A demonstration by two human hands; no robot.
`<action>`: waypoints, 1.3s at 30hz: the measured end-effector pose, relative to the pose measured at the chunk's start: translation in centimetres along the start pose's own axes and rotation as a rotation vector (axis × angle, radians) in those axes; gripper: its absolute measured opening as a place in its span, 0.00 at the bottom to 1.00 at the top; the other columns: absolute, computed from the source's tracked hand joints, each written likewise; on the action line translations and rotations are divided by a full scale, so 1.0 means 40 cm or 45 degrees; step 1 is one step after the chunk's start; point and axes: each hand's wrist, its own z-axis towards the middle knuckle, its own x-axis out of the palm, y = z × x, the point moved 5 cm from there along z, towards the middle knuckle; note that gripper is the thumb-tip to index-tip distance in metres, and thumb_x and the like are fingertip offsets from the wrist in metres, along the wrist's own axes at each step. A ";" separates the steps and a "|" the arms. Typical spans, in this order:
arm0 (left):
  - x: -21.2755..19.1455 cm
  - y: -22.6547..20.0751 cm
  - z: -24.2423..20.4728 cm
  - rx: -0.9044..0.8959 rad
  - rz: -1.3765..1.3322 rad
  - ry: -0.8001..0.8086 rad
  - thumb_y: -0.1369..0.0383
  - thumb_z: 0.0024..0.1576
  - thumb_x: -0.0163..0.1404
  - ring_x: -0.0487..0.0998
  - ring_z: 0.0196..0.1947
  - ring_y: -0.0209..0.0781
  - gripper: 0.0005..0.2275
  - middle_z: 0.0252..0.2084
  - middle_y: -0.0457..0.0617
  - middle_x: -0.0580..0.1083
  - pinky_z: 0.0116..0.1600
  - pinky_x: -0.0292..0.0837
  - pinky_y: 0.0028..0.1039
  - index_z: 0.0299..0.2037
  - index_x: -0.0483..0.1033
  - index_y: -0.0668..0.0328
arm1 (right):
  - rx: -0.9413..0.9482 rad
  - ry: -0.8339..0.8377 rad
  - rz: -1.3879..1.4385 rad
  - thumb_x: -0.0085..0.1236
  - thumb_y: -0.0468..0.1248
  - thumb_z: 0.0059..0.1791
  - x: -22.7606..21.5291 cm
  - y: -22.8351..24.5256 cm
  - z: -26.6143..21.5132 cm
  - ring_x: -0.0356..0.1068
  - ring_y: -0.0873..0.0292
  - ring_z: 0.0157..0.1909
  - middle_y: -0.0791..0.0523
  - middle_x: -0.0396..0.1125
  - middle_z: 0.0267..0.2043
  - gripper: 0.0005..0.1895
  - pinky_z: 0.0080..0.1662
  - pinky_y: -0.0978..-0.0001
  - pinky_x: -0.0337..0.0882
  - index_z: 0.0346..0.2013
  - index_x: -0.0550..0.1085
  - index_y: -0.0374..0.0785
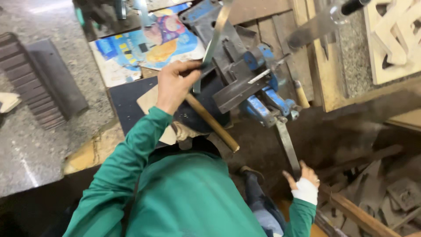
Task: The person repeatedly aligns a dark metal bracket with a light wooden piece, checks the fit, and places the assembly into a blue vise. The person removes the assembly, inspects the joint, and repeats the alignment and clamping process multiple times.
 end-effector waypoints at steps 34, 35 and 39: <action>0.221 -0.005 0.212 0.485 0.692 0.004 0.73 0.53 0.59 0.78 0.30 0.45 0.06 0.33 0.50 0.72 0.36 0.72 0.35 0.40 0.85 0.53 | 0.816 0.792 0.121 0.71 0.52 0.35 0.165 -0.410 -0.264 0.76 0.47 0.35 0.51 0.75 0.31 0.24 0.43 0.58 0.74 0.42 0.82 0.50; 0.223 0.004 0.214 0.468 0.700 0.004 0.73 0.53 0.59 0.79 0.30 0.46 0.06 0.33 0.51 0.71 0.36 0.71 0.35 0.40 0.85 0.54 | 0.828 0.764 0.151 0.70 0.52 0.37 0.168 -0.396 -0.264 0.76 0.47 0.35 0.50 0.74 0.30 0.21 0.43 0.58 0.73 0.41 0.82 0.49; 0.224 0.018 0.212 0.552 0.729 -0.017 0.73 0.51 0.60 0.78 0.32 0.49 0.08 0.33 0.50 0.72 0.37 0.72 0.35 0.40 0.84 0.55 | 0.863 0.706 0.416 0.64 0.52 0.45 0.181 -0.327 -0.270 0.72 0.46 0.33 0.48 0.70 0.28 0.16 0.43 0.57 0.72 0.39 0.80 0.46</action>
